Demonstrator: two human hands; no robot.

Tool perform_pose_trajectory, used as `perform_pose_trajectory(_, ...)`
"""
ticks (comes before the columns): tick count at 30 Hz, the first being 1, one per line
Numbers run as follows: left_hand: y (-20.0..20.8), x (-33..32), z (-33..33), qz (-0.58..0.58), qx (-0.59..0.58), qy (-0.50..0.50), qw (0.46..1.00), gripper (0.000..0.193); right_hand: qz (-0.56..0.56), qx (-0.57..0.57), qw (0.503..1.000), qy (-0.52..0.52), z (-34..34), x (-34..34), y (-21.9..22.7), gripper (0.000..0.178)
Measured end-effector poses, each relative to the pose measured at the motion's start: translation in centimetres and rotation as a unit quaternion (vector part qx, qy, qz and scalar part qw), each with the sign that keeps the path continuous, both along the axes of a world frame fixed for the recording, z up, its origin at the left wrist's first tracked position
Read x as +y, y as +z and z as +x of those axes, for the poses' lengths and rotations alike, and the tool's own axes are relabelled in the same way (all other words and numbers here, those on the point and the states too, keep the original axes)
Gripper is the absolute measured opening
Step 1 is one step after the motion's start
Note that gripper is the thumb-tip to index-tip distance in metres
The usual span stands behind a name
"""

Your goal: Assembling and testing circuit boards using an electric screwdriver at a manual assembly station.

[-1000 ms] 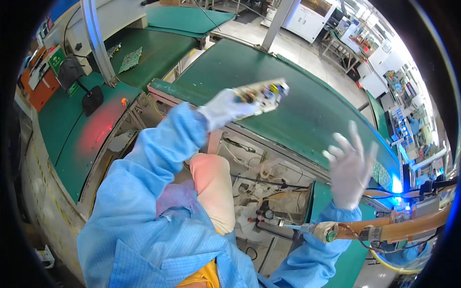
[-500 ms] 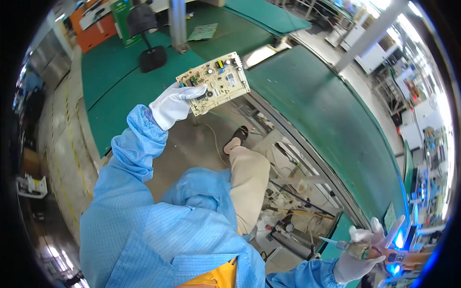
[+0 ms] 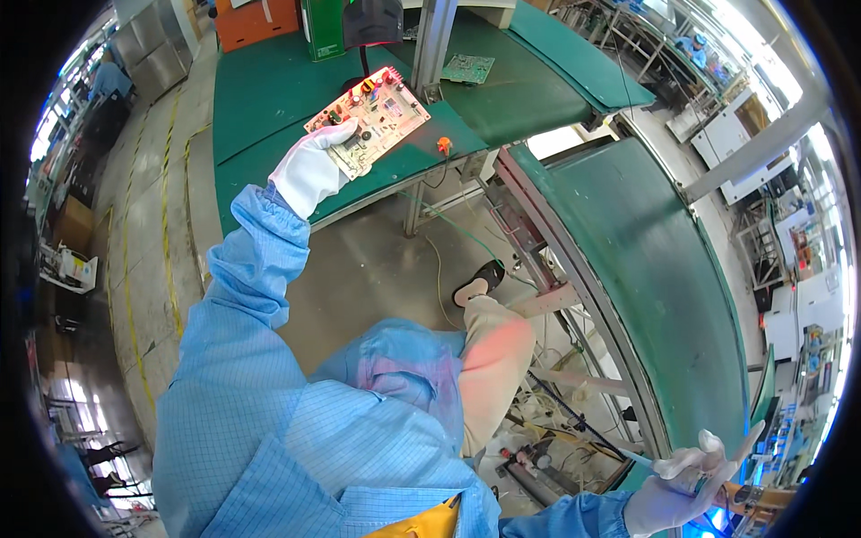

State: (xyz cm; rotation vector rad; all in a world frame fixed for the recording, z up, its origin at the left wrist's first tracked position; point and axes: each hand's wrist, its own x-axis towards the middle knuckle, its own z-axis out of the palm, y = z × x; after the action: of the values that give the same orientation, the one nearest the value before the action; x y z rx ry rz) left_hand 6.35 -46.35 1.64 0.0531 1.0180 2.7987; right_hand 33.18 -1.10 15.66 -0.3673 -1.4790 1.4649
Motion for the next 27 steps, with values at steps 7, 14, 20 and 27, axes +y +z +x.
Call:
perform_pose_trajectory(7, 0.6, 0.6, 0.1, -0.025, -0.014, 0.032, 0.999, 0.029, -0.019, -0.034, 0.999, 0.007, 0.7, 2.2, -1.0, 0.056)
perform_pose_trajectory(14, 1.1, 0.3, -2.3, 0.040, -0.014, 0.099, 0.994, 0.027, 0.033, -0.023, 0.999, 0.031, 0.1, 0.6, -0.5, 0.061)
perform_pose_trajectory(20, 2.1, 1.1, -2.4, 0.017, -0.020, 0.151, 0.988, 0.024, 0.057, 0.008, 0.995, 0.079, 0.2, 1.0, -0.8, 0.061)
perform_pose_trajectory(27, 1.7, 7.0, 0.8, 0.019, 0.000, -0.076, 0.997, 0.042, 0.061, 0.003, 0.996, 0.067, -1.0, 0.0, 0.1, 0.065)
